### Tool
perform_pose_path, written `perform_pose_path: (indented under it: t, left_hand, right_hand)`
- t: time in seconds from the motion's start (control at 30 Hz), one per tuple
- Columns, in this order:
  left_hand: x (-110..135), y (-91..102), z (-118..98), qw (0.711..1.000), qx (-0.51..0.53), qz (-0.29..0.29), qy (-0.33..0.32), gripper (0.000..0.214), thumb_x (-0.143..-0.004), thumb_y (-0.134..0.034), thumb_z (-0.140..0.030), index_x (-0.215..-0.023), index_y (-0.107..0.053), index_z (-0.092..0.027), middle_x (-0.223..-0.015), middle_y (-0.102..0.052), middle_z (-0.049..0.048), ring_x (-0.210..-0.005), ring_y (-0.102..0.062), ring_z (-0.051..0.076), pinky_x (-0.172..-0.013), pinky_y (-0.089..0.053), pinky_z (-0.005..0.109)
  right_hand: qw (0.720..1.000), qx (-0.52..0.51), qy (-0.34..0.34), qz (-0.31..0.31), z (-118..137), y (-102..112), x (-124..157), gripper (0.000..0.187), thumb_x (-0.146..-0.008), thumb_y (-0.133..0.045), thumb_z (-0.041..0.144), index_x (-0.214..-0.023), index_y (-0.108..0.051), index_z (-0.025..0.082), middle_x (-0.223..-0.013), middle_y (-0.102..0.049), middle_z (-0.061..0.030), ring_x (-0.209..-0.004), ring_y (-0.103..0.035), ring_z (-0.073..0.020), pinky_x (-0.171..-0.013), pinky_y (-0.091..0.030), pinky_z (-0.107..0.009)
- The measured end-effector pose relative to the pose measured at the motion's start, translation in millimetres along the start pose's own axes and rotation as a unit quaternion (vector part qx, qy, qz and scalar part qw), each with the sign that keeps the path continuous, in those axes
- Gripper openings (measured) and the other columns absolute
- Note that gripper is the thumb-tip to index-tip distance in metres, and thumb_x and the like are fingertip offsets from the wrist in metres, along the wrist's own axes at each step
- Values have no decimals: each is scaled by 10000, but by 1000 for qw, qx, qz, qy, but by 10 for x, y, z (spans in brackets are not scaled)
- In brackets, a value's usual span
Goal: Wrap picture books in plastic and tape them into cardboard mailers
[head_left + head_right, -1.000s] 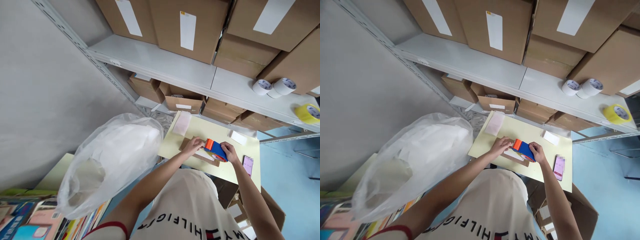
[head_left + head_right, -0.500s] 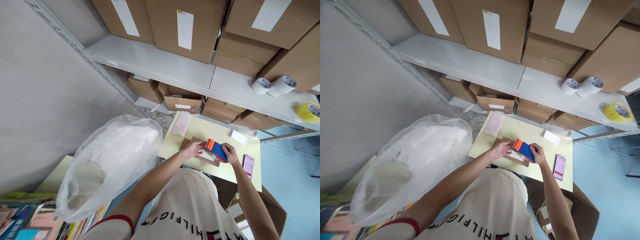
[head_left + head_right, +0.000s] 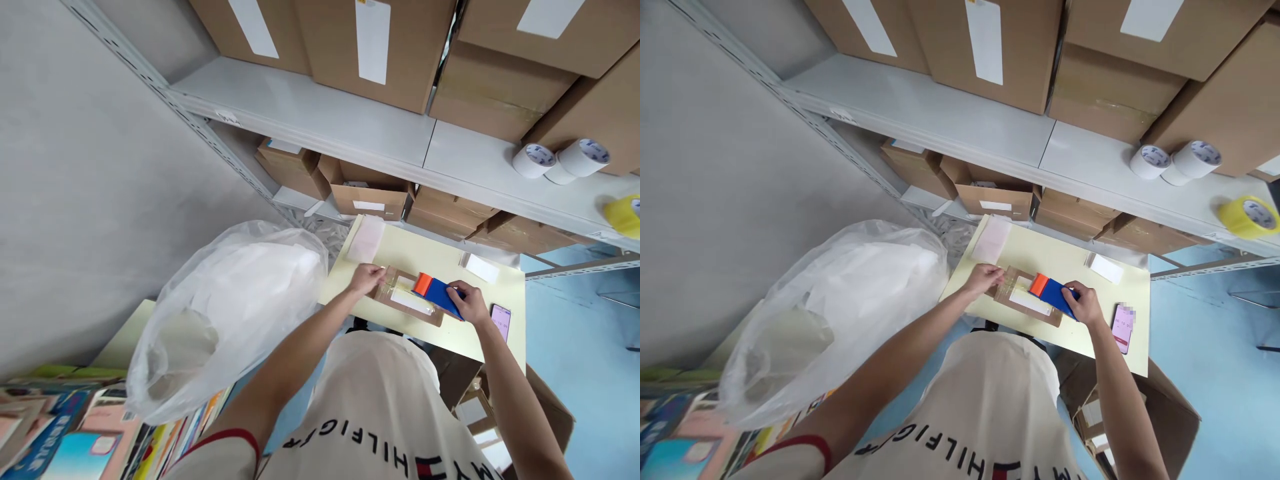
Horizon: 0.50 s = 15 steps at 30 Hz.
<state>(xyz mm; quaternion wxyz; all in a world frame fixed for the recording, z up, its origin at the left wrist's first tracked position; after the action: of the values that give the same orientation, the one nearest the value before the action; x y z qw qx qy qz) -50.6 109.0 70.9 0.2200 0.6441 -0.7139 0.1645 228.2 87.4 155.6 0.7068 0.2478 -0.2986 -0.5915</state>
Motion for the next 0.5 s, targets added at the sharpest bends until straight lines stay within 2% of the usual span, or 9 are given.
perform_pose_path:
  t: [0.07,0.13,0.2,0.33,0.4,0.47,0.5]
  left_hand:
    - [-29,197,87,1000,-18,-10,-1,190,-795,-705,-330,-707,-671,-165,-704,-722,50,-663,-672,161,-719,-528,283]
    - [-57,304,183,999,-35,-17,-6,166,-782,-708,-311,-695,-676,-173,-720,-730,49,-684,-670,167,-745,-520,281]
    - [-84,325,275,998,-47,-27,-11,150,-776,-699,-317,-704,-688,-186,-747,-740,43,-729,-674,180,-786,-513,288]
    - [-125,233,427,998,-54,-43,-14,133,-777,-682,-330,-764,-717,-203,-901,-758,59,-924,-682,219,-909,-485,312]
    - [-135,173,495,998,-48,-47,-13,169,-793,-666,-327,-865,-732,-188,-1048,-742,83,-1046,-657,229,-972,-453,314]
    - [-141,119,571,998,-38,-48,-6,316,-831,-626,-341,-1088,-698,-172,-1189,-698,99,-1131,-625,222,-1005,-434,321]
    - [-144,89,616,999,-25,-45,5,427,-850,-605,-357,-1234,-627,-173,-1242,-672,103,-1156,-612,215,-1012,-431,329]
  right_hand:
    - [999,45,-3,9,-17,33,28,380,-838,-499,537,-843,-689,209,-727,-731,-61,-630,-662,-209,-604,-501,-307]
    - [997,76,-4,12,-15,27,46,377,-839,-488,528,-852,-701,217,-736,-740,-59,-642,-676,-212,-610,-504,-304]
    - [995,96,-3,8,10,-1,54,376,-841,-482,521,-863,-710,223,-734,-744,-56,-636,-680,-211,-613,-504,-303]
    - [994,111,0,-1,68,-60,67,382,-849,-477,520,-864,-720,225,-711,-741,-54,-600,-671,-209,-592,-497,-305]
    - [994,107,2,-9,76,-62,79,378,-852,-480,517,-858,-723,227,-711,-742,-55,-605,-672,-211,-591,-500,-306]
    - [995,99,3,-20,68,-49,92,368,-851,-491,512,-853,-726,229,-734,-752,-58,-629,-682,-217,-601,-508,-307]
    - [995,93,2,-23,61,-41,96,364,-849,-496,510,-850,-727,229,-749,-757,-61,-641,-687,-220,-606,-513,-308]
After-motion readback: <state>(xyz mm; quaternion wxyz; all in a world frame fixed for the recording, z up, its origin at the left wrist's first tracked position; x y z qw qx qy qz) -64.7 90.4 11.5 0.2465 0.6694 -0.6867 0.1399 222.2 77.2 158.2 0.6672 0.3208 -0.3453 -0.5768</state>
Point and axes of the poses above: each hand's wrist, its own x-axis away from the middle knuckle, its own y-axis out of the back of the hand, z = x × y, the point moved 6 cm from there along -x, towards the middle knuckle
